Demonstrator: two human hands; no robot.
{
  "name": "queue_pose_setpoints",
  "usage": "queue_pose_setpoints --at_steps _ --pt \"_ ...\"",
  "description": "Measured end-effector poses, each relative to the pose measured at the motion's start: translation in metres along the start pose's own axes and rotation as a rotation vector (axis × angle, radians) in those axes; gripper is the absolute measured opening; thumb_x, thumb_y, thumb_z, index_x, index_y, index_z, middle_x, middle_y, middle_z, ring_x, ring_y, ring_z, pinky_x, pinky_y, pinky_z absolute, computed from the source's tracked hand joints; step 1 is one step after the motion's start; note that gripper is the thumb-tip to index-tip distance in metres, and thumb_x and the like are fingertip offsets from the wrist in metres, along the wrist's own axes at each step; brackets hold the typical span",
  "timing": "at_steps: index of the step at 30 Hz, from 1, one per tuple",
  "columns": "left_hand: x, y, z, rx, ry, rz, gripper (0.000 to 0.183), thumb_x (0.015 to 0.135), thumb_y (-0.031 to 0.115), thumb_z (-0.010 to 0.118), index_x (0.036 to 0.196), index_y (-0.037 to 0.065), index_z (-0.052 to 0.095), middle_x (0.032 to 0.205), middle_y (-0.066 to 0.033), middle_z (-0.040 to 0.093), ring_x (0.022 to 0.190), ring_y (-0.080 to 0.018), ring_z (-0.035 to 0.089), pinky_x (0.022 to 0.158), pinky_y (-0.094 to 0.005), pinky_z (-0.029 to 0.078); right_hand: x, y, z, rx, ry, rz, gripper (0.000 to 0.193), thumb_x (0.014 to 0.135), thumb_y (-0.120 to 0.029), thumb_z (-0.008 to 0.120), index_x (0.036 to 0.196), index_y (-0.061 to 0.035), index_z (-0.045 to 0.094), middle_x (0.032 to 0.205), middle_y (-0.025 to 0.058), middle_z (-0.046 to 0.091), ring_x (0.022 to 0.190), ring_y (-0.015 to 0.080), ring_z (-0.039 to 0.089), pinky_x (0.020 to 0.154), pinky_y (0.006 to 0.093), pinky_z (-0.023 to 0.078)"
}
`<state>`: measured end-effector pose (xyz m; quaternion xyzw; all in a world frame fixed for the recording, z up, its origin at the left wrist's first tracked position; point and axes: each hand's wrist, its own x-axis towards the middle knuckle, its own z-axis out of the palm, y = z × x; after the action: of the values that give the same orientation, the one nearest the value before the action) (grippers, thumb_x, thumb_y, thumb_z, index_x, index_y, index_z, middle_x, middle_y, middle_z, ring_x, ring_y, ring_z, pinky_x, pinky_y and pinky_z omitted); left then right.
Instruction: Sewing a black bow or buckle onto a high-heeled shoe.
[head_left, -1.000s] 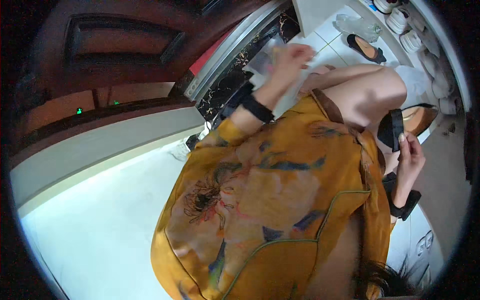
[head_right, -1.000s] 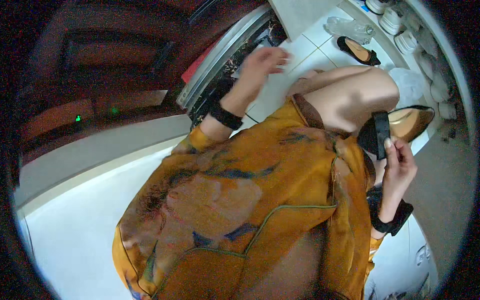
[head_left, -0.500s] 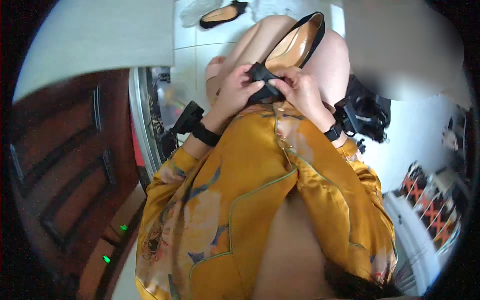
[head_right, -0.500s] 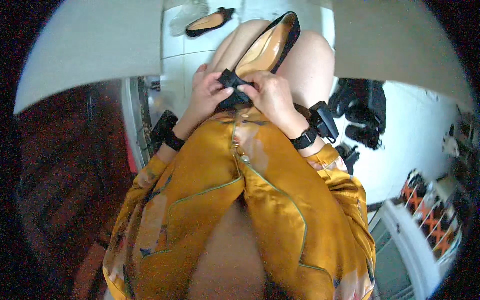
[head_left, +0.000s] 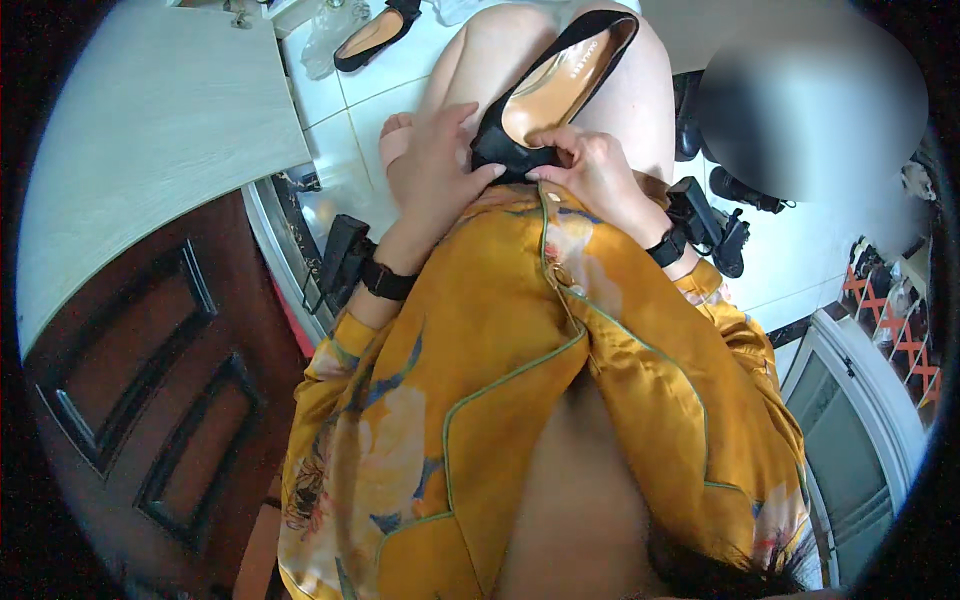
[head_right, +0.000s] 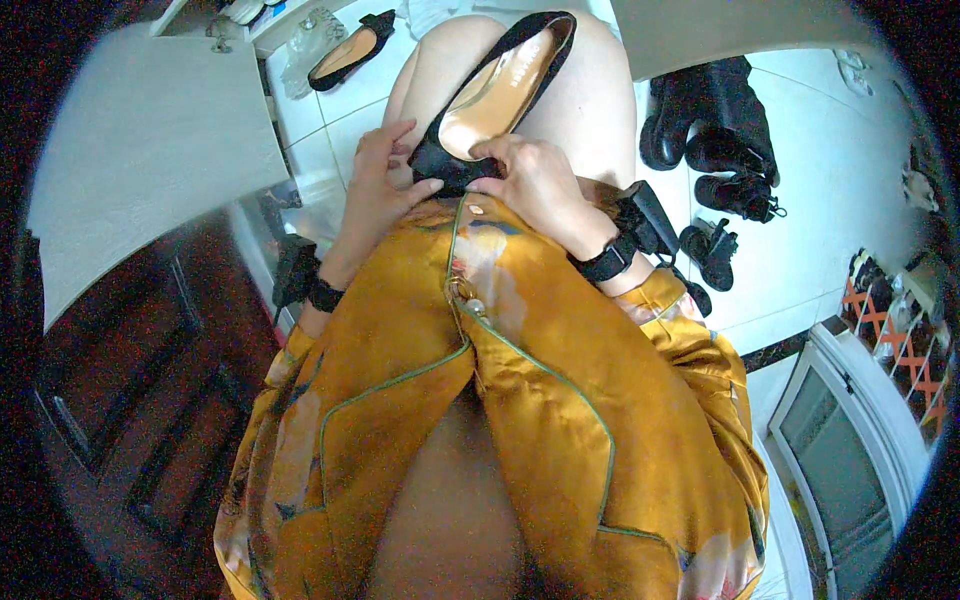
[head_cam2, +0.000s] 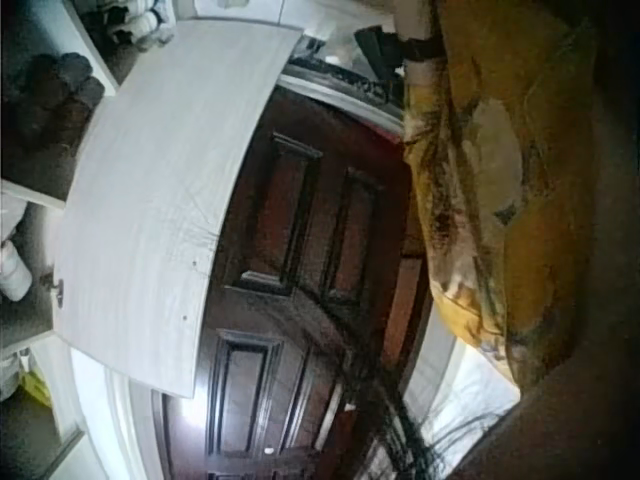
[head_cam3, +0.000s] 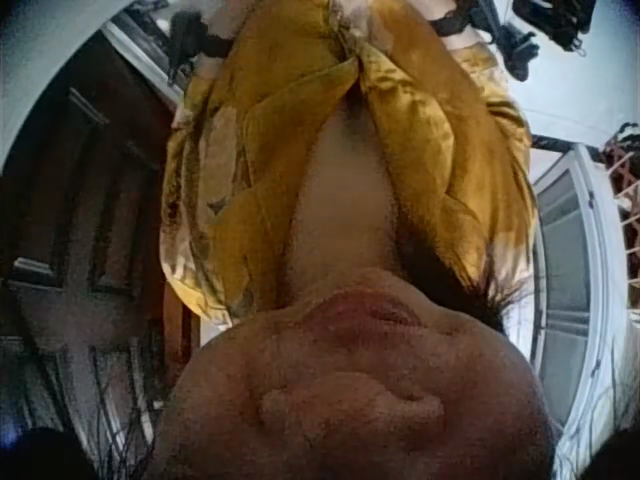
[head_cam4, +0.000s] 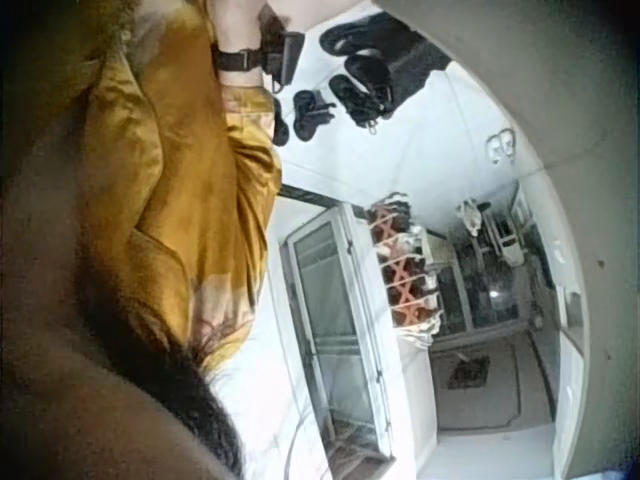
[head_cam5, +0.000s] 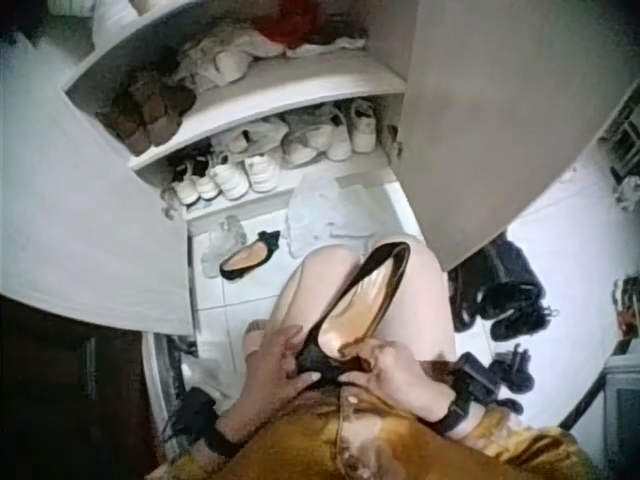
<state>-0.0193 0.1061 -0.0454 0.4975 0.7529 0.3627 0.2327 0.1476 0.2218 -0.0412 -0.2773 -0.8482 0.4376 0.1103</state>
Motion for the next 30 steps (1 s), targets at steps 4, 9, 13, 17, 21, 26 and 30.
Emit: queue_pose_setpoints --at_steps 4,9,13,17,21,26,30 --pt "0.013 0.024 -0.017 0.112 0.012 0.188 0.048 0.063 0.011 0.072 0.108 0.007 0.054 0.106 -0.0092 0.055 0.091 -0.027 0.055 0.08 -0.0338 0.044 0.001 0.005 0.005 0.018 -0.035 -0.023 0.03 0.066 -0.011 0.072 0.092 -0.0017 0.063 0.077 0.0144 0.062 0.062 0.0254 0.06 0.058 0.0307 0.048" --pt "0.024 0.027 -0.014 0.416 -0.38 0.345 0.038 0.068 0.015 0.069 0.103 0.01 0.056 0.103 -0.0078 0.058 0.083 -0.0253 0.057 0.066 -0.0332 0.048 -0.006 -0.005 -0.032 0.568 0.065 0.375 0.025 0.084 -0.017 0.054 0.104 -0.0048 0.061 0.062 0.0014 0.052 0.05 0.0108 0.048 0.053 0.0214 0.044" --pt "0.039 0.025 -0.014 0.568 -0.569 0.285 0.031 0.067 0.017 0.069 0.094 0.009 0.056 0.092 -0.0089 0.058 0.081 -0.0296 0.057 0.065 -0.0376 0.047 -0.017 0.006 -0.09 0.721 0.361 0.298 0.034 0.087 -0.013 0.043 0.117 0.0027 0.05 0.065 -0.0001 0.046 0.055 0.0092 0.046 0.055 0.0222 0.044" --pt "0.048 0.013 -0.016 0.445 -0.568 0.396 0.029 0.065 0.013 0.07 0.088 0.007 0.054 0.083 -0.01 0.057 0.076 -0.0323 0.056 0.064 -0.04 0.046 -0.037 -0.001 -0.143 0.899 0.587 0.076 0.043 0.086 -0.008 0.042 0.125 0.0083 0.035 0.066 0.0013 0.041 0.059 0.0116 0.043 0.068 0.0332 0.05" --pt "0.039 -0.003 -0.012 0.278 -0.477 0.331 0.029 0.062 0.01 0.073 0.083 0.005 0.054 0.075 -0.0092 0.057 0.069 -0.0284 0.056 0.059 -0.0353 0.045 -0.042 -0.004 -0.176 1.001 0.701 -0.113 0.036 0.085 -0.006 0.046 0.117 0.0108 0.04 0.064 0.0006 0.034 0.062 0.0129 0.04 0.1 0.0532 0.032" --pt "0.021 -0.009 -0.013 -0.005 -0.365 0.214 0.031 0.058 0.007 0.074 0.082 0.004 0.055 0.07 -0.0068 0.054 0.06 -0.0209 0.054 0.054 -0.0295 0.042 -0.03 -0.005 -0.191 0.608 0.849 -0.268 0.025 0.086 0.0 0.045 0.109 0.0112 0.045 0.069 0.0045 0.047 0.067 0.0157 0.049 0.098 0.0562 0.033" --pt "0.018 -0.013 0.005 -0.05 -0.271 0.334 0.03 0.059 0.004 0.073 0.083 0.005 0.056 0.072 -0.0059 0.054 0.061 -0.02 0.054 0.054 -0.0286 0.041 -0.016 -0.001 -0.184 0.196 0.838 -0.213 0.022 0.087 -0.004 0.051 0.106 0.0062 0.052 0.086 0.014 0.063 0.08 0.0193 0.061 0.084 0.0339 0.046"
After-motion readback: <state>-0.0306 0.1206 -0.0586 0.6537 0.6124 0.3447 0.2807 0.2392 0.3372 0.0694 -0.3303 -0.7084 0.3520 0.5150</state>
